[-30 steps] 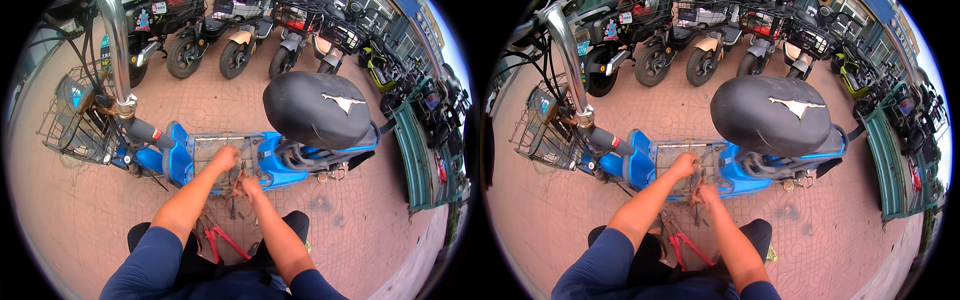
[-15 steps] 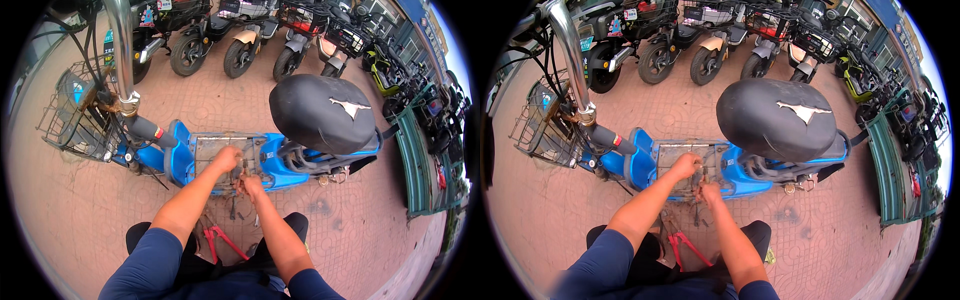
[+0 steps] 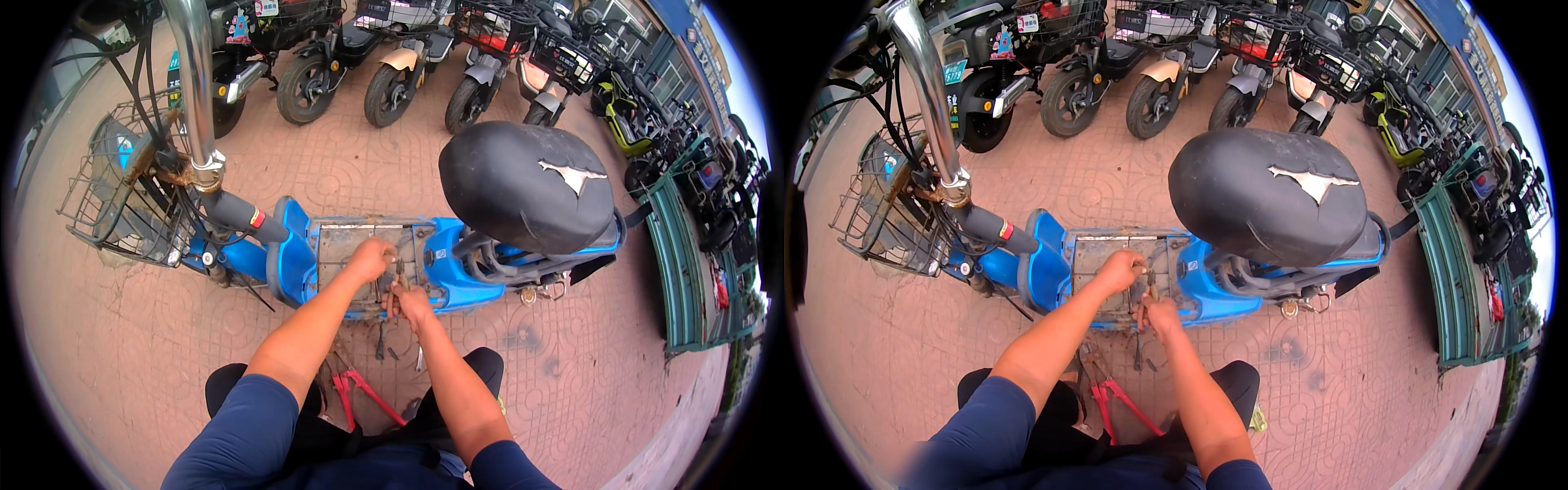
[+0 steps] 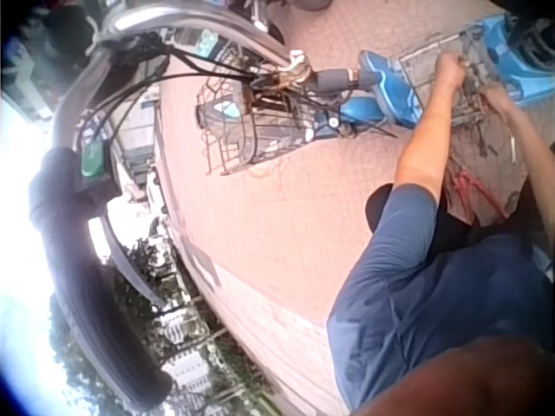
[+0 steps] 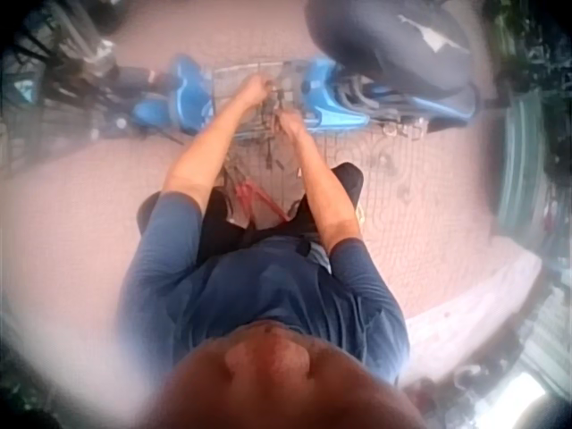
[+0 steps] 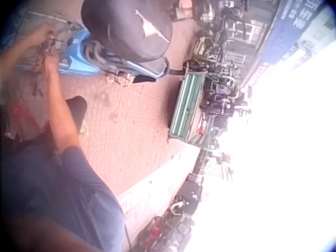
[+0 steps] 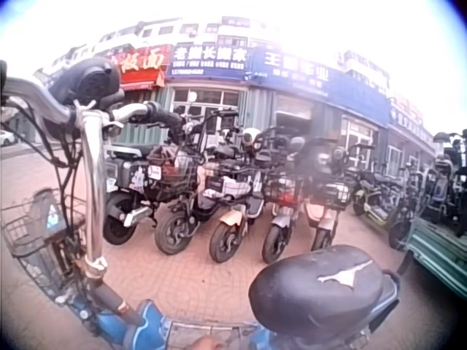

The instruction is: The person works on the wiring and components under the footboard of a blue electric scooter by hand and using pliers, then walks to a bag to discard parts before returning to manipulate wires.

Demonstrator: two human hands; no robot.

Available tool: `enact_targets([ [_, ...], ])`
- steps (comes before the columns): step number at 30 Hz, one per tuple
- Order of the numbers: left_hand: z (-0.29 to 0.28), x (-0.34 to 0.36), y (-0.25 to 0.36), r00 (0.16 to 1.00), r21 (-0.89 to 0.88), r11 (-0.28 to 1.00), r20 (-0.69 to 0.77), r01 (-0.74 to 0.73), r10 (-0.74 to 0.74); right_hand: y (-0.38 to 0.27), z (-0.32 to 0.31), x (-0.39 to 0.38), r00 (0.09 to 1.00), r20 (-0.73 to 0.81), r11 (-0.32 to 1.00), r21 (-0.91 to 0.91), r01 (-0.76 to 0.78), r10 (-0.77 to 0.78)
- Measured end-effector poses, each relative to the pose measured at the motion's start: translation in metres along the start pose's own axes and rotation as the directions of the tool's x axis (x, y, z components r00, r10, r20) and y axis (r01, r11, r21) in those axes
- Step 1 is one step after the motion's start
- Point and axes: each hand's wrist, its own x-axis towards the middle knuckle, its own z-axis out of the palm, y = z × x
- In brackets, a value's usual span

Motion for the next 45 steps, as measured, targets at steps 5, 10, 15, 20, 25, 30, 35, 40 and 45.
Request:
enact_targets([
  [5, -0.001, 0.0, 0.003, 1.0, -0.02, 1.0, 0.024, 0.011, -0.011, -0.003, 0.0, -0.003, 1.0, -0.003, 1.0, -0.018, -0.011, 0.011],
  [10, 0.0, 0.0, -0.003, 1.0, -0.064, 0.998, 0.0, 0.0, 0.0, -0.013, 0.008, -0.014, 0.994, 0.057, 0.988, 0.119, -0.098, 0.092],
  [15, 0.001, 0.0, -0.001, 1.0, -0.116, 0.993, -0.013, -0.008, 0.006, -0.002, 0.006, -0.007, 0.998, 0.048, 0.988, 0.142, -0.056, 0.05],
  [20, 0.002, -0.001, 0.001, 1.0, -0.108, 0.994, -0.028, -0.005, 0.002, -0.003, 0.016, -0.011, 0.998, -0.056, 0.989, 0.142, -0.026, 0.034],
  [25, -0.007, 0.01, -0.002, 0.983, -0.392, 0.905, -0.009, 0.165, -0.183, 0.0, 0.021, -0.015, 0.995, -0.1, 0.994, 0.108, -0.002, 0.013],
  [30, -0.028, 0.011, -0.017, 0.943, -0.657, 0.712, -0.002, 0.249, -0.332, -0.003, 0.021, -0.05, 0.998, -0.037, 0.962, 0.269, 0.054, -0.046],
  [35, -0.04, -0.002, -0.027, 0.957, -0.304, 0.927, -0.113, 0.221, -0.266, 0.013, 0.009, -0.078, 0.999, 0.053, 0.98, 0.197, -0.014, 0.004],
  [40, -0.069, -0.013, -0.008, 0.991, 0.184, 0.982, -0.136, 0.039, -0.014, 0.03, 0.003, -0.094, 0.991, 0.13, 0.962, 0.262, -0.078, 0.045],
  [45, -0.08, -0.024, 0.012, 0.98, 0.614, 0.789, 0.167, -0.014, -0.113, 0.042, 0.017, -0.106, 0.981, 0.187, 0.949, 0.299, -0.103, 0.047],
])
